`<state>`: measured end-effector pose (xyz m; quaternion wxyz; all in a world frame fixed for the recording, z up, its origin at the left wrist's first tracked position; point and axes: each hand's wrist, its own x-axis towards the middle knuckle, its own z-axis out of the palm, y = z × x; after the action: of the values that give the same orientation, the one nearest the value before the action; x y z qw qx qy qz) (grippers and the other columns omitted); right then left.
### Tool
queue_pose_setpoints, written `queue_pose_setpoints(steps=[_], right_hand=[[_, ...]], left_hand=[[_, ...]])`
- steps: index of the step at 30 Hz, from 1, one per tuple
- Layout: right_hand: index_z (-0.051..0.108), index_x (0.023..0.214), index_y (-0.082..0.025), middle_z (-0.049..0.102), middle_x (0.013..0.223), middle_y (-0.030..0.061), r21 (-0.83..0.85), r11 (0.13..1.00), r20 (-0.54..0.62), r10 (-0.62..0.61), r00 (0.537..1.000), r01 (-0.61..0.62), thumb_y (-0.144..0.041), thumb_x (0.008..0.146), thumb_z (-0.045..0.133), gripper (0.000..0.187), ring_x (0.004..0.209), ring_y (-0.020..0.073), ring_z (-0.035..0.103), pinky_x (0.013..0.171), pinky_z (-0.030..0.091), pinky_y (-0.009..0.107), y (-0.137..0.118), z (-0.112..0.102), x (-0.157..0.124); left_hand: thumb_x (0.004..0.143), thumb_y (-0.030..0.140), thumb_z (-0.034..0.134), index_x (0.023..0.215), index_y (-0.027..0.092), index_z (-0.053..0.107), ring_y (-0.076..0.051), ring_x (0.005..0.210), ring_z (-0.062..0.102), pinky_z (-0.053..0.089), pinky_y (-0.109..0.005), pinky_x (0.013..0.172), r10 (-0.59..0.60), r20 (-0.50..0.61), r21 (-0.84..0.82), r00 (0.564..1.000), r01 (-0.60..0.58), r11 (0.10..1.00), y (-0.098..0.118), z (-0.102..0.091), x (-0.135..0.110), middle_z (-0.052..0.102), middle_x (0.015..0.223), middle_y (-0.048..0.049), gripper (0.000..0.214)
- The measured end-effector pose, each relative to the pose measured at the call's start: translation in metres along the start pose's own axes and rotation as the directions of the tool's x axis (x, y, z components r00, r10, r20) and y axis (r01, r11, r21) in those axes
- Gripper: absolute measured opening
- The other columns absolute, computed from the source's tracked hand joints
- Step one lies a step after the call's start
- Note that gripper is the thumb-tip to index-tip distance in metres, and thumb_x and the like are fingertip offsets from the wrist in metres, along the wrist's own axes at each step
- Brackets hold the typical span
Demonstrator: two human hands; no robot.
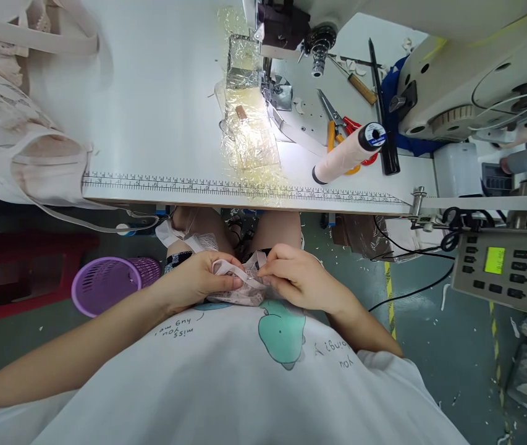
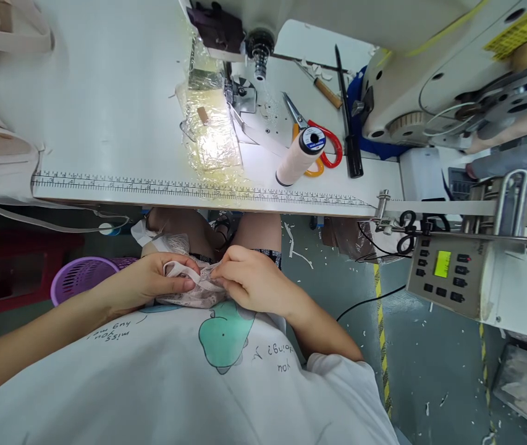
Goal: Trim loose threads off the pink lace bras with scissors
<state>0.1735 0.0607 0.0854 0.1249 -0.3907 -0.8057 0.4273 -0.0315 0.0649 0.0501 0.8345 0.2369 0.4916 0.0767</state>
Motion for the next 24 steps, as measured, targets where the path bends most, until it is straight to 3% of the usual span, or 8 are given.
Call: queue_pose_setpoints(steps=[6,16,24], right_hand=[[0.063,0.089,-0.016,0.055,0.082,0.0041,0.04,0.999,0.0,-0.002,1.0,0.002,-0.007,0.077,0.047,0.022,0.073,0.0107,0.052,0.063,0.046,0.022,0.004,0.0,0.0],[0.063,0.088,-0.016,0.055,0.081,0.0041,0.105,0.994,-0.017,-0.02,1.0,0.021,-0.01,0.08,0.048,0.018,0.074,0.0106,0.053,0.065,0.046,0.023,0.008,0.003,0.001],[0.063,0.088,-0.017,0.054,0.079,0.0034,0.173,0.985,-0.022,0.003,1.0,0.001,-0.011,0.08,0.048,0.018,0.074,0.0107,0.053,0.067,0.047,0.024,0.011,0.01,0.002]], left_hand=[[0.055,0.029,0.075,0.07,0.018,0.067,-0.01,0.061,0.054,0.043,-0.018,0.059,-0.012,0.029,0.007,1.0,0.012,1.0,0.001,0.0,-0.001,0.063,0.064,0.0026,0.02],[0.058,0.037,0.07,0.07,0.018,0.069,-0.019,0.071,0.059,0.046,-0.028,0.068,0.032,0.068,0.084,0.997,-0.038,0.996,0.0,-0.001,-0.001,0.067,0.071,-0.0027,0.022],[0.062,0.036,0.069,0.072,0.017,0.069,-0.017,0.068,0.058,0.045,-0.026,0.066,0.03,0.119,0.049,0.992,-0.036,0.998,0.001,0.001,-0.003,0.066,0.069,-0.0021,0.021]])
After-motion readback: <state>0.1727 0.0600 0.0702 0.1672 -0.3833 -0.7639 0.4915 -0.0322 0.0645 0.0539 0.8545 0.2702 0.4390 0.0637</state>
